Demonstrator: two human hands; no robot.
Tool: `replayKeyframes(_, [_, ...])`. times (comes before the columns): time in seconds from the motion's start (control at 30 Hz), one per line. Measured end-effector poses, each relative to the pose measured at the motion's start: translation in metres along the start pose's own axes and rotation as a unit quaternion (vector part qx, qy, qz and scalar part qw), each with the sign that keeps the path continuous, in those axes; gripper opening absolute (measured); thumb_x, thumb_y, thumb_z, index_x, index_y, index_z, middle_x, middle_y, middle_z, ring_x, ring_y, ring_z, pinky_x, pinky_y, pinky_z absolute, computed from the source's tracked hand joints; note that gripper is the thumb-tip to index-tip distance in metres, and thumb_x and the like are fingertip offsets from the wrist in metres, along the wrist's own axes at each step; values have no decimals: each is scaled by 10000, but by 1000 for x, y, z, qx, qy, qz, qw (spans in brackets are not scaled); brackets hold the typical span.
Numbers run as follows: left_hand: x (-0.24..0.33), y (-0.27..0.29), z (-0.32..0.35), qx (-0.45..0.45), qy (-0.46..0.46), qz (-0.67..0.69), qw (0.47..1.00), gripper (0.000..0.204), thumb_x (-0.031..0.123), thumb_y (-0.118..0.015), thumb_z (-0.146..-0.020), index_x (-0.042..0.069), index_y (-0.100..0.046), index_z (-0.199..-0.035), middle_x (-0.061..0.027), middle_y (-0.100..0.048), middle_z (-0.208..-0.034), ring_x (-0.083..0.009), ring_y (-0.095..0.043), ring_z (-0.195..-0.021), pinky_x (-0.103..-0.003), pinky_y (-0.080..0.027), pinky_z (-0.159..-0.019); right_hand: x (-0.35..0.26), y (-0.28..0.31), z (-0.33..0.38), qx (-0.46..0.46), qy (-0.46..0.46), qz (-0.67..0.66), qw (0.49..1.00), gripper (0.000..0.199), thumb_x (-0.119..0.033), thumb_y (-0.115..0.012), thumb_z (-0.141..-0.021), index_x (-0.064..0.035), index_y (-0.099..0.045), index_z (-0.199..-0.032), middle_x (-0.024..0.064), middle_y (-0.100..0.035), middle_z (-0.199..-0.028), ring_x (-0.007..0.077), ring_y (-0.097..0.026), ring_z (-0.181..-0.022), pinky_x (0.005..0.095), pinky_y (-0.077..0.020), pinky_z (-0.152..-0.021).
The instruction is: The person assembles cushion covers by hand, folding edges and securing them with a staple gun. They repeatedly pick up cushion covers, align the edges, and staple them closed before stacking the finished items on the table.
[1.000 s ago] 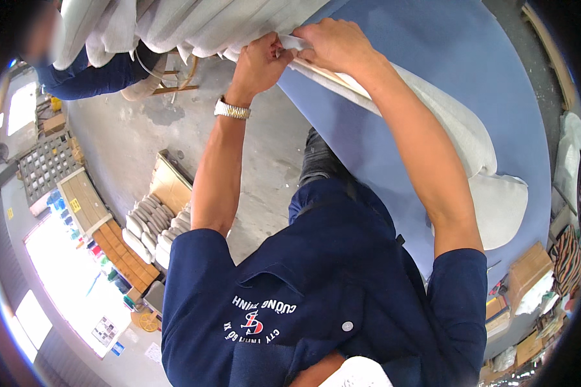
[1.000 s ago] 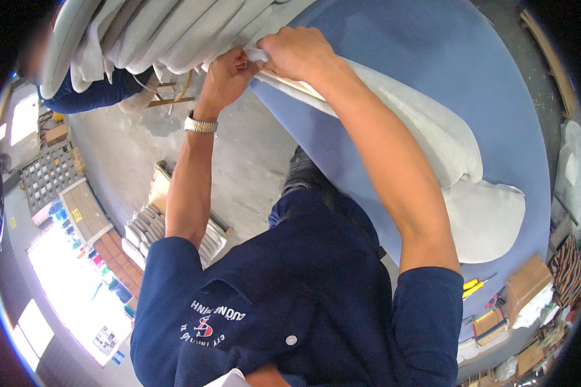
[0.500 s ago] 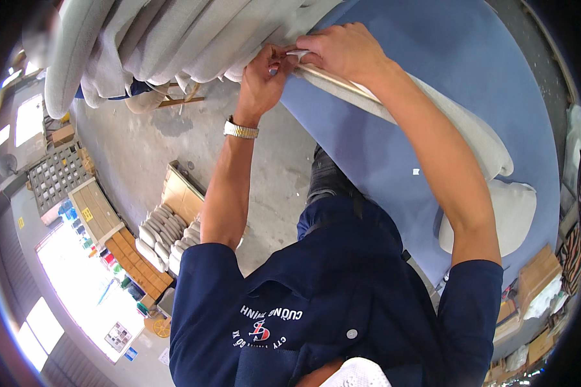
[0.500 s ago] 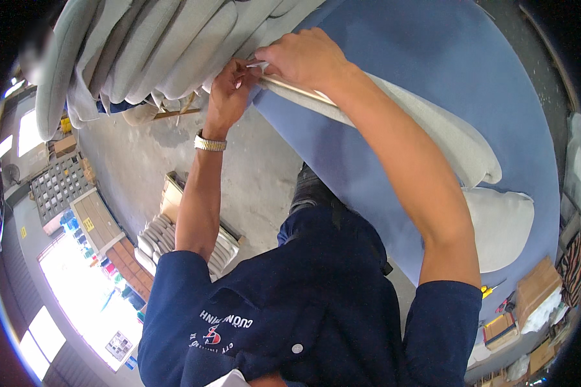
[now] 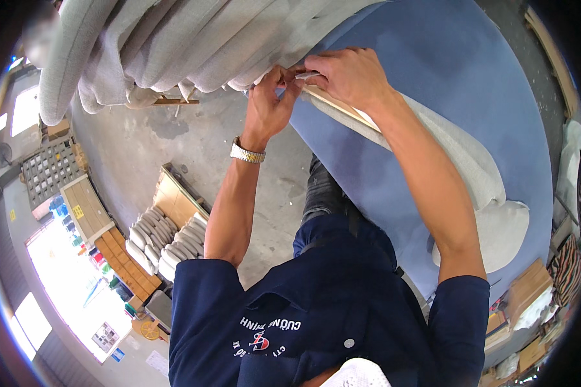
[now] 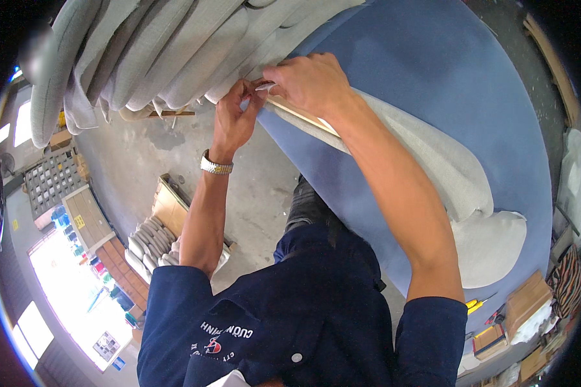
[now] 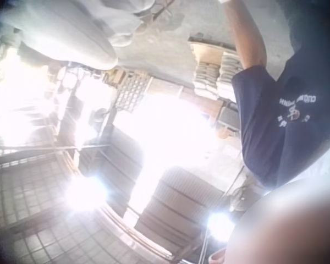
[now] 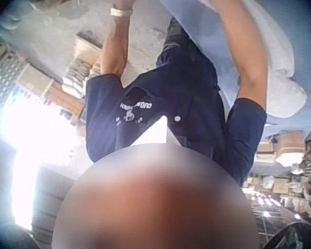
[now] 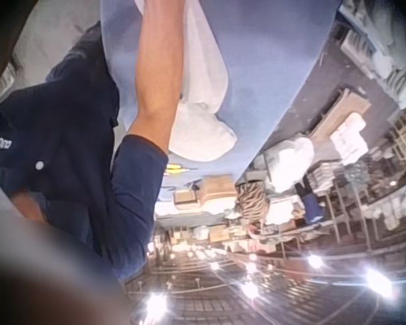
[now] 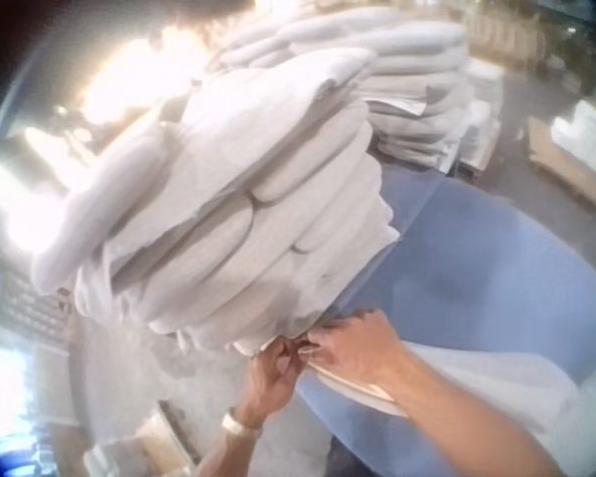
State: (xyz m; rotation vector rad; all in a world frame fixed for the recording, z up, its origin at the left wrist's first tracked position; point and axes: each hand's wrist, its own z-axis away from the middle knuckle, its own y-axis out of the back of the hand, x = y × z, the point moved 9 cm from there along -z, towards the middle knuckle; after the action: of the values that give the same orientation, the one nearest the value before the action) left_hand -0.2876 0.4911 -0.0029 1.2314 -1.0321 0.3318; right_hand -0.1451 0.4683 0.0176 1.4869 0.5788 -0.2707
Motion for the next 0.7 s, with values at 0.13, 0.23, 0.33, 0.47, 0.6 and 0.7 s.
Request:
replayKeyframes(0.13, [4,1,1,9,-2,3,1000,165,124,-690,-931,-31,-636,-947,-134,-724,-905,-195,-658,-855,-349,-533,-829,-2,-4,4,68,43,12,997,207,-356,-685,-889,-181,-717,-995,49,-746,-902,307,-732,-875,479,-544,-830])
replayKeyframes(0.23, [8,1,-1,14,-14,1,1000,156,99,-706,-902,-38,-668,-967,-164,-750,-937,-264,-715,-865,-365,-559,-807,-4,-1,5,76,62,24,995,199,-339,-700,-872,-180,-718,-991,39,-743,-901,294,-730,-879,470,-528,-887])
replayKeyframes(0.33, [11,-1,-6,9,-30,-10,999,160,114,-708,-912,-33,-669,-960,-163,-752,-932,-261,-721,-854,-362,-568,-804,2,3,5,83,60,21,995,206,-337,-713,-863,-176,-717,-992,35,-743,-904,291,-726,-881,469,-521,-907])
replayKeyframes(0.47, [18,-2,-10,-21,-54,-12,998,185,162,-726,-922,-12,-664,-928,-130,-745,-873,-245,-720,-788,-354,-579,-769,9,10,4,78,35,5,996,247,-373,-737,-843,-177,-717,-991,39,-745,-916,293,-724,-891,469,-526,-882])
replayKeyframes(0.6, [26,-1,-21,-99,-66,-63,991,217,209,-740,-924,9,-657,-917,-105,-715,-791,-234,-710,-728,-341,-582,-739,15,6,1,37,4,6,999,324,-460,-737,-833,-189,-723,-1009,42,-752,-924,301,-722,-920,479,-533,-841])
replayKeyframes(0.7, [26,-6,-22,-167,-32,-162,972,209,201,-730,-929,8,-649,-931,-109,-696,-772,-226,-709,-738,-332,-581,-743,18,-1,3,12,-14,-5,1000,379,-519,-736,-818,-200,-730,-1023,49,-758,-929,305,-725,-935,493,-541,-810])
